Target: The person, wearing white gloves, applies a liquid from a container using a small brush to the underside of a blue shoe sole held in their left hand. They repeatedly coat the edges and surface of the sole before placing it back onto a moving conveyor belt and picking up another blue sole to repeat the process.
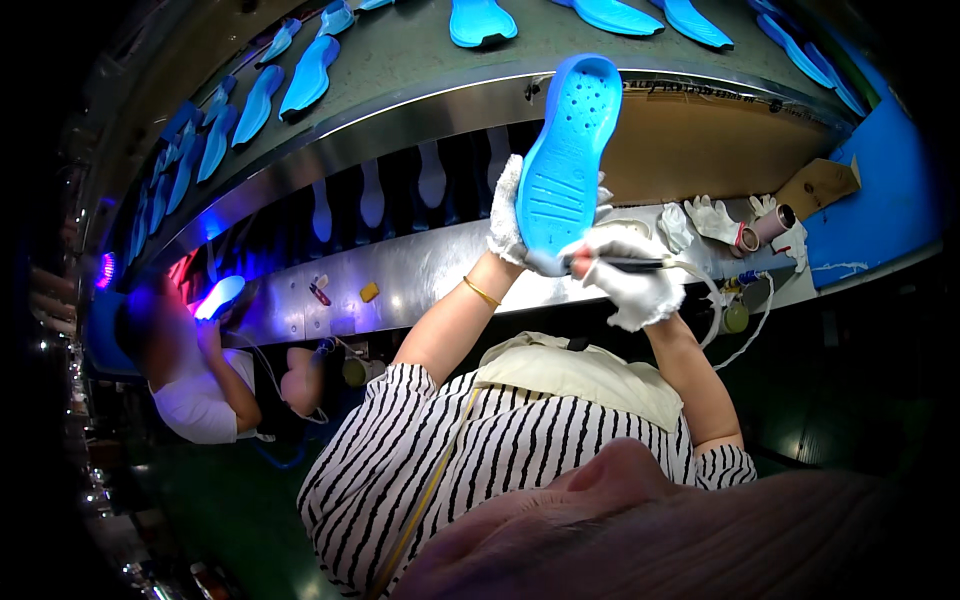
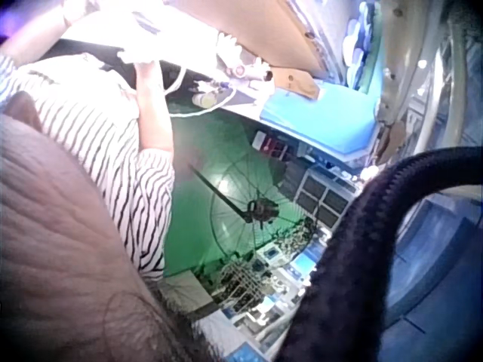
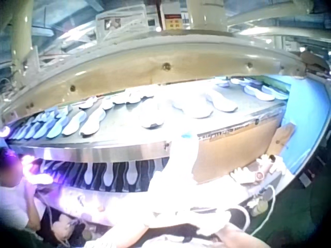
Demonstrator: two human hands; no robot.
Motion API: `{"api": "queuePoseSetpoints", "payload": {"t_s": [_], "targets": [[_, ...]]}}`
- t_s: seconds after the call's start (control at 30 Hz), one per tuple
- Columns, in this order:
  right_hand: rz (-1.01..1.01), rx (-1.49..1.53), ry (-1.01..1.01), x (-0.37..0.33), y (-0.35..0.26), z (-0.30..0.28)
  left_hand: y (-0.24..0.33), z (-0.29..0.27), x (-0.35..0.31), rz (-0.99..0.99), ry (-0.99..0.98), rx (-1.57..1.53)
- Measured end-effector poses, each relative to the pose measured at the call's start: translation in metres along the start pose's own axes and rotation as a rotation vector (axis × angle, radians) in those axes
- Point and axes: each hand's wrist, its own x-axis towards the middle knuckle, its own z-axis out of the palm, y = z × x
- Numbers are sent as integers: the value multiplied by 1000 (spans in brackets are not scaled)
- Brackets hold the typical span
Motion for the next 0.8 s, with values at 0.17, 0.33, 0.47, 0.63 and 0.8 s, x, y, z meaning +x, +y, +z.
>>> {"api": "queuePoseSetpoints", "payload": {"t_s": [0.17, 0.33, 0.47, 0.63, 0.8], "targets": [[-537, -534, 202, 18, -5, -3, -11, 9, 1, 52, -21, 57], [-101, -105, -43, 0, -18, 5, -9, 12, -7, 4, -11, 8], [-186, -404, 26, 24, 0, -37, -11, 2, -14, -15, -39, -40], [-276, 1, 300, 73, 6, -100, -19, 1, -25, -99, 26, 32], [-607, -387, 427, 71, 20, -75, -22, -15, -29, -82, 112, 182]]}}
